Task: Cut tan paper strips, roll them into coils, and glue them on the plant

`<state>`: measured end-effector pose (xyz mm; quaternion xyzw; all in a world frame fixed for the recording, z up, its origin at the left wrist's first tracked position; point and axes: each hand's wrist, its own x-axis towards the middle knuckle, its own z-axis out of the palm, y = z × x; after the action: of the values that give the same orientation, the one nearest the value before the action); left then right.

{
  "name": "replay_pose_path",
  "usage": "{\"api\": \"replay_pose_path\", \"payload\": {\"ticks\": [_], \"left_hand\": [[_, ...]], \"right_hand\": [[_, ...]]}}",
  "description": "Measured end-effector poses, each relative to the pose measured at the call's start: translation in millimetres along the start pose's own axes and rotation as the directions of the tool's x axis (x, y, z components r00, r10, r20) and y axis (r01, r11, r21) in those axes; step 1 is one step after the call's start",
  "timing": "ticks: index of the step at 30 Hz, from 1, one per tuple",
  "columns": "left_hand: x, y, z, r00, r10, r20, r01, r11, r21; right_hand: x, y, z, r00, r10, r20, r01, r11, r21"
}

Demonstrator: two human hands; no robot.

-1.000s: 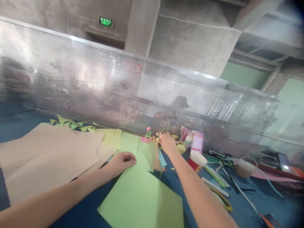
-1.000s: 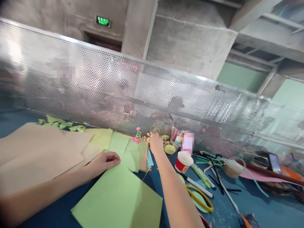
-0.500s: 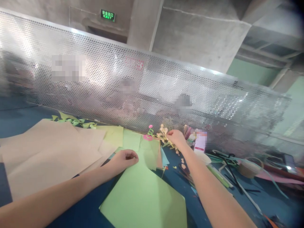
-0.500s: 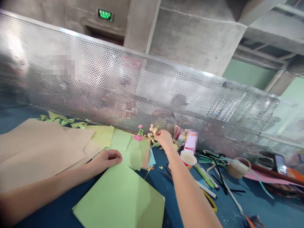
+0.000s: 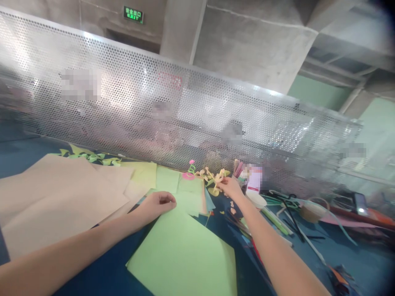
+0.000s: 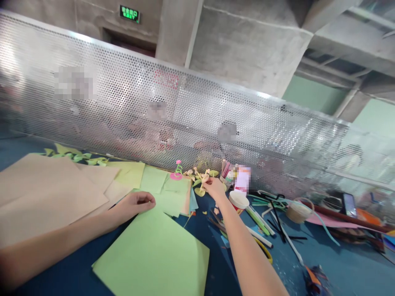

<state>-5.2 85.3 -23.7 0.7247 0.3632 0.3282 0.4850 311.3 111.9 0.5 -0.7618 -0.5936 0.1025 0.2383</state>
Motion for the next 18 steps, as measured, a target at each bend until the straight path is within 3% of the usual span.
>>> {"api": "replay_pose_path", "payload": {"ticks": [7,18], "left_hand": [[2,0,0,1.0,0.0,0.001,0.0,1.0,-0.003],[3,-3,-1,1.0,0.009,0.007,-0.009,1.0,0.003]], "right_hand": [[4,12,0,1.0,0.011,0.016,-0.012,0.998,0.063],[-7,8,-6,0.992,-0.003,0.128,0.004,1.0,-0.011]]}}
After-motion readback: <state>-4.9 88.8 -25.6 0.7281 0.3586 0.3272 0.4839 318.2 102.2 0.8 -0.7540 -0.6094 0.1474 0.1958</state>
